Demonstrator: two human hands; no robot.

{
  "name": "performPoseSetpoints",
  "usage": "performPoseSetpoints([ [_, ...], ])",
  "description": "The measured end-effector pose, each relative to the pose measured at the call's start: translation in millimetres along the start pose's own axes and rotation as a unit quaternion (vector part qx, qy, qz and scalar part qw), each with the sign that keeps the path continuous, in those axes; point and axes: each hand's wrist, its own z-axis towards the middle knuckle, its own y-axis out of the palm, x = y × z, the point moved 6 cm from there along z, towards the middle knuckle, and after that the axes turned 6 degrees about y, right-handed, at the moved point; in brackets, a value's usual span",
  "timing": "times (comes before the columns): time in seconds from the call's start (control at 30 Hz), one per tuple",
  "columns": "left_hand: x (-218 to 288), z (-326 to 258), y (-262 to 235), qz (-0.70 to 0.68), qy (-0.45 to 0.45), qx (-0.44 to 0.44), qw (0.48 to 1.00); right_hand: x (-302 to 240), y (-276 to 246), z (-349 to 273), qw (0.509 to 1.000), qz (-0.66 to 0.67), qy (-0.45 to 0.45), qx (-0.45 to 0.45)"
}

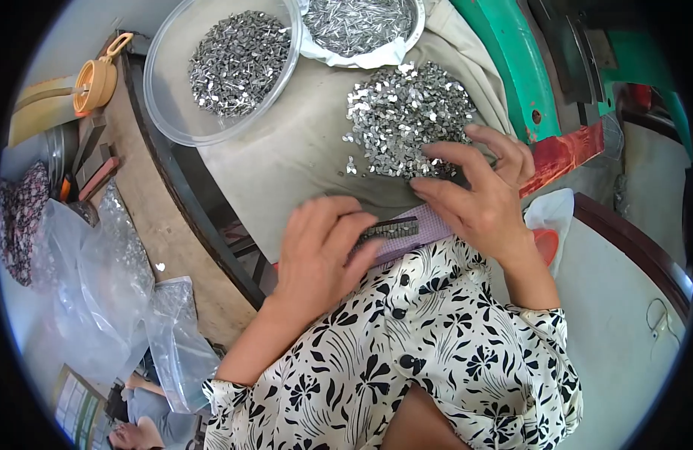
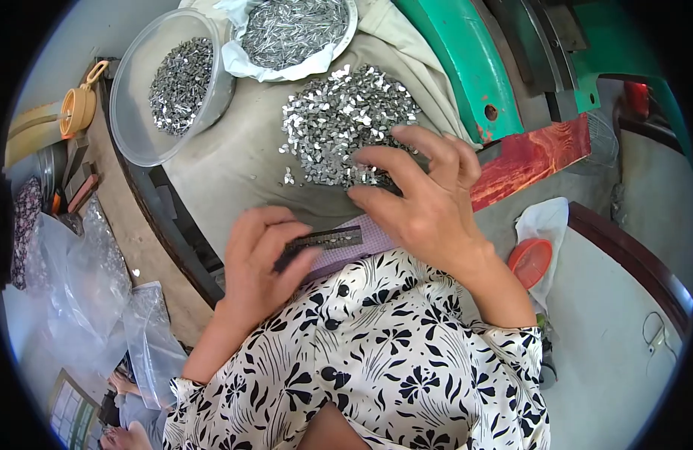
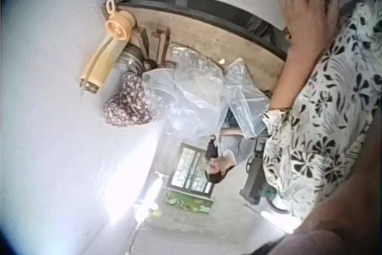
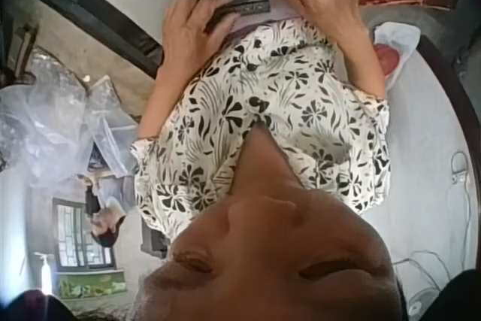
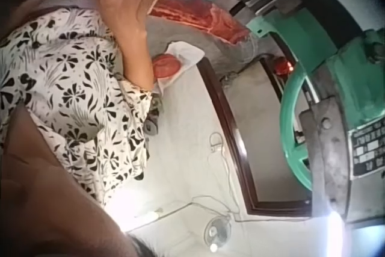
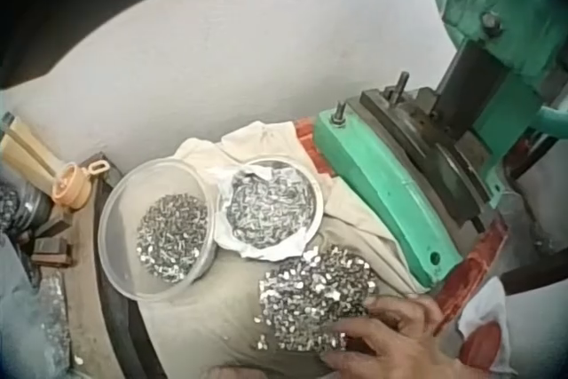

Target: Manually placing small metal components into a slotted jig strip for assembly.

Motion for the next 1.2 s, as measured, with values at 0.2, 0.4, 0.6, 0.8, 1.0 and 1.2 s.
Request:
performPoseSetpoints([
  [0.2,-23.5,3.1,-32.8,0.052,-0.034,0.114,0.992,-8.3,3.1,8.9,0.999,-0.044,-0.03,-0.007],
  [0.4,-17.1,1.8,-25.6,0.015,-0.03,0.08,0.996,-11.8,1.8,9.0,0.996,-0.074,-0.038,-0.017],
  [0.6,-8.2,-2.8,-0.4,-0.024,-0.004,-0.002,1.0,-6.3,-2.2,3.4,1.0,0.013,0.0,-0.008],
  [0.8,3.0,2.5,12.5,-0.016,0.034,-0.025,0.999,-11.8,-1.4,-30.9,0.998,0.061,0.015,-0.024],
  [1.0,3.6,3.1,21.0,0.003,0.043,-0.014,0.999,-18.3,2.1,-43.0,1.0,0.017,0.002,0.022],
  [1.2,3.4,-0.8,8.8,-0.014,0.022,-0.013,1.0,-17.5,-4.0,-29.1,0.997,0.055,0.01,-0.059],
])
